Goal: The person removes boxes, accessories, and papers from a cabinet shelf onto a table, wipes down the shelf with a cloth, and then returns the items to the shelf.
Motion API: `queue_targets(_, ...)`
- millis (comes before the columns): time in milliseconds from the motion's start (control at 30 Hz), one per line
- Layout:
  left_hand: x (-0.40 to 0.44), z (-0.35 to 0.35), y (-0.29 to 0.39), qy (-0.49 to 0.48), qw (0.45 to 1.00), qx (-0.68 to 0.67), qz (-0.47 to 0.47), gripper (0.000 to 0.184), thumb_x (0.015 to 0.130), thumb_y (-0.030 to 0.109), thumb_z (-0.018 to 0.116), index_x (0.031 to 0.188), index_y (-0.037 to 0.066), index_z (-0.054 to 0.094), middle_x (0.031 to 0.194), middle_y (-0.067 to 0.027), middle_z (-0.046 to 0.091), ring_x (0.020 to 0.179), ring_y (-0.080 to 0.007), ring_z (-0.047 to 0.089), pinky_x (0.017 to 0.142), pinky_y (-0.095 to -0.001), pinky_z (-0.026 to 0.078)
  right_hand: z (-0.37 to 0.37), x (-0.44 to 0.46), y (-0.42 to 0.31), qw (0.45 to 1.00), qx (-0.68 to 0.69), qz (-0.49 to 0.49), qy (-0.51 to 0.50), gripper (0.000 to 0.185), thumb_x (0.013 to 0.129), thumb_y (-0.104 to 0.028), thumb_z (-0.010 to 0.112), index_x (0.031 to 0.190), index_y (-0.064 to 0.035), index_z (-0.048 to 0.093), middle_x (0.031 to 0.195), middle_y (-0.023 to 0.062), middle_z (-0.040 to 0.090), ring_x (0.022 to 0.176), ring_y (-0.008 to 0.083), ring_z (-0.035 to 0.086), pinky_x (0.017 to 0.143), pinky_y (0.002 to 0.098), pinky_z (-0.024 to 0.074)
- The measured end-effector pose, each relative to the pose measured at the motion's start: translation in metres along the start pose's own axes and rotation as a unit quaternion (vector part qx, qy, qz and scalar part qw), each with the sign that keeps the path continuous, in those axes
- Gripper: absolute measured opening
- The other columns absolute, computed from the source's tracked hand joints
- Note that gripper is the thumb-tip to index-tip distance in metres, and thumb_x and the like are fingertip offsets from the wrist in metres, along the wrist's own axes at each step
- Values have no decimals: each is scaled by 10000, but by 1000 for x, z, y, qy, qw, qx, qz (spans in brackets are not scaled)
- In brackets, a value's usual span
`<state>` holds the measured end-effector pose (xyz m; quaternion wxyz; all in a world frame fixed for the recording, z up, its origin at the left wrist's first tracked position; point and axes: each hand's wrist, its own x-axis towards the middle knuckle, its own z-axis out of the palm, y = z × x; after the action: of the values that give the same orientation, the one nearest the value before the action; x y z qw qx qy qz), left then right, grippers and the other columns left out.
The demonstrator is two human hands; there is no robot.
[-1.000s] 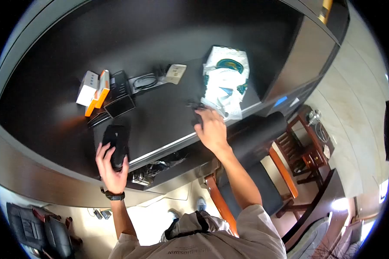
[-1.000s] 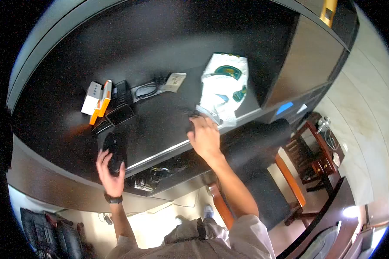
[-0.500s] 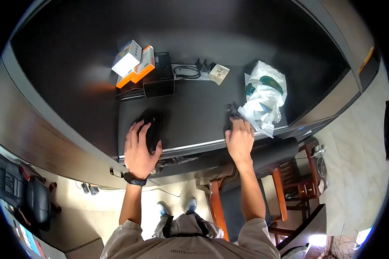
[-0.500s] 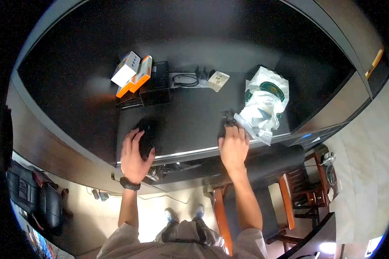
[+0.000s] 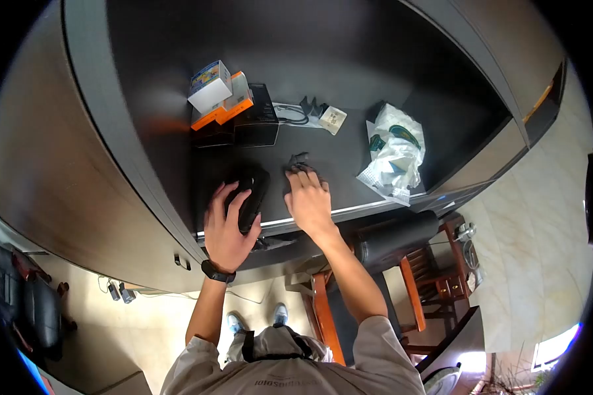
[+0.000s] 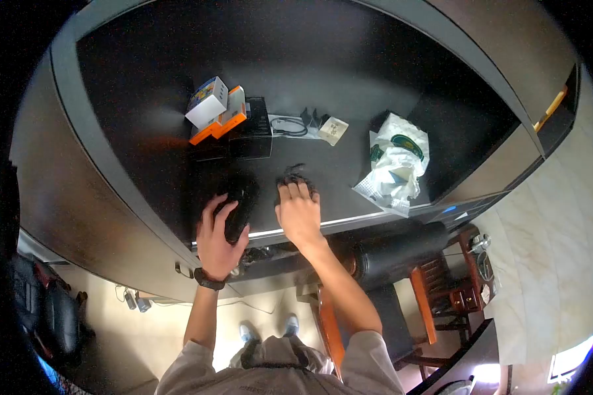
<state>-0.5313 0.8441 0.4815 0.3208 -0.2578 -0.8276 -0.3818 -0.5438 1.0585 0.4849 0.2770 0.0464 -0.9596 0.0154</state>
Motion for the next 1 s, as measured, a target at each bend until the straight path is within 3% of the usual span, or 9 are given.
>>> queue_targets(167,-4,-3,-4,-4,1000,-24,0,587,796,168,782,1348,126,587,1425,-131,527,1293,-386,538,1034,-482,463,1,6,1,998,56,38,-21,454,829,-217,723,1257,-78,661,1267,94,633,1327,317,513,1118,602,382)
queue_targets(267,-2,-3,-5,-8,1000,-24,6,608,791,151,782,1363,136,577,1437,-124,514,1300,-383,533,1039,-485,462,7,8,-4,997,7,35,75,430,807,-201,726,1219,-96,667,1335,102,569,1378,342,427,1193,653,234)
queue_targets(433,-6,-7,-5,-2,999,-46,-11,678,776,167,792,1405,157,540,1447,-89,497,1351,-354,505,1025,-507,456,-4,3,-9,978,72,-52,189,170,781,-141,708,937,-76,729,1195,91,657,1292,348,518,1160,608,322)
queue_targets(600,-22,-1,-3,83,987,-111,81,638,780,175,830,1355,73,574,1396,-179,546,1315,-427,532,1069,-523,448,-1,-68,-73,945,249,53,206,255,856,-152,693,1080,-32,686,1219,151,650,1258,353,542,1080,520,400)
queue_targets(700,-63,0,26,62,980,-144,121,605,777,147,829,1320,50,579,1376,-180,523,1312,-441,533,1080,-540,453,-16,-140,-105,879,388,217,174,339,881,-185,746,1151,-1,657,1201,203,633,1195,352,577,1007,443,460)
queue_targets(767,-105,11,46,-2,975,-166,147,630,767,137,830,1329,41,562,1387,-183,498,1326,-433,517,1086,-533,453,-8,-207,-97,832,426,321,151,343,875,-150,772,1156,3,650,1156,154,660,1101,274,629,945,374,497)
queue_targets(833,-156,28,65,-123,952,-236,153,765,752,189,865,1409,39,504,1435,-201,466,1346,-420,480,1100,-526,433,-11,-283,-91,719,544,405,147,256,901,-87,730,1125,9,652,1103,86,682,1013,175,651,923,330,505)
queue_targets(900,-205,36,99,-292,877,-323,204,826,758,248,872,1460,50,485,1475,-205,447,1349,-415,473,1112,-521,413,-16,-389,-97,572,586,523,235,144,940,-85,702,1067,-24,671,1051,8,694,987,119,633,919,301,504)
queue_targets(1000,-259,51,139,-433,803,-341,227,795,763,195,841,1456,24,491,1488,-204,460,1355,-397,472,1125,-494,394,-32,-527,-107,527,482,620,324,146,943,-124,708,1055,-31,690,987,10,707,938,97,631,890,283,504)
